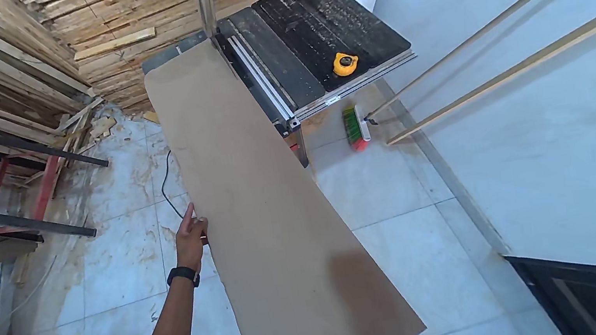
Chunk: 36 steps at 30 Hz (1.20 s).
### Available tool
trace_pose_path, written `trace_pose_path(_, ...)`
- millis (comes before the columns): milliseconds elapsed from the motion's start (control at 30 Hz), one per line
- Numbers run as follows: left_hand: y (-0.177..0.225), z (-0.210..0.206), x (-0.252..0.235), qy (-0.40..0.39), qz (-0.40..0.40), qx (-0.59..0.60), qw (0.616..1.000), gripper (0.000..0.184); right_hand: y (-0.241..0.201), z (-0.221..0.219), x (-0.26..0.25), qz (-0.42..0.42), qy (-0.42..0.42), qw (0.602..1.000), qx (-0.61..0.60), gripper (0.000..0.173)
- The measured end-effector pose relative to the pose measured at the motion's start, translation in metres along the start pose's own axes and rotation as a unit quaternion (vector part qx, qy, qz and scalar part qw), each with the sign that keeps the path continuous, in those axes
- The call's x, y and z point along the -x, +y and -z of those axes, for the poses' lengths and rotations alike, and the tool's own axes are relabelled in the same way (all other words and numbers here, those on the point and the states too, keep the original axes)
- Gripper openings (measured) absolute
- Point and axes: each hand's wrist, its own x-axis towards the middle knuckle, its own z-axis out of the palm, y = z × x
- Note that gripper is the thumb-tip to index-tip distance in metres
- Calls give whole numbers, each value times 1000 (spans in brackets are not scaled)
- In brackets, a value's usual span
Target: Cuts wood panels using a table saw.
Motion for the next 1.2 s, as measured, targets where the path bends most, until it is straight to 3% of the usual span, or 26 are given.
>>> trace_pose_path(333, 3, 6, -10, -3, -8, -33, 999, 59, 12, -54, -14, -6, -10, 1000, -5, 32)
trace_pose_path(567, 2, 15, -22, -3, -31, -122, 992, 60, 26, -101, -28, 10, 3, 1000, -5, 29)
trace_pose_path(733, 10, 25, -23, -31, -73, -205, 976, 77, 32, -143, -35, 30, -4, 1000, 1, 31)
trace_pose_path(900, 25, 31, -6, -89, -196, -383, 898, 98, 30, -190, -44, 26, -15, 999, -22, 33)
trace_pose_path(1000, 28, 32, 3, -136, -280, -446, 839, 100, 28, -215, -51, 30, -16, 999, -20, 34)
trace_pose_path(1200, 42, 16, 17, -254, -352, -536, 724, 105, 26, -245, -61, 30, -9, 999, -13, 34)
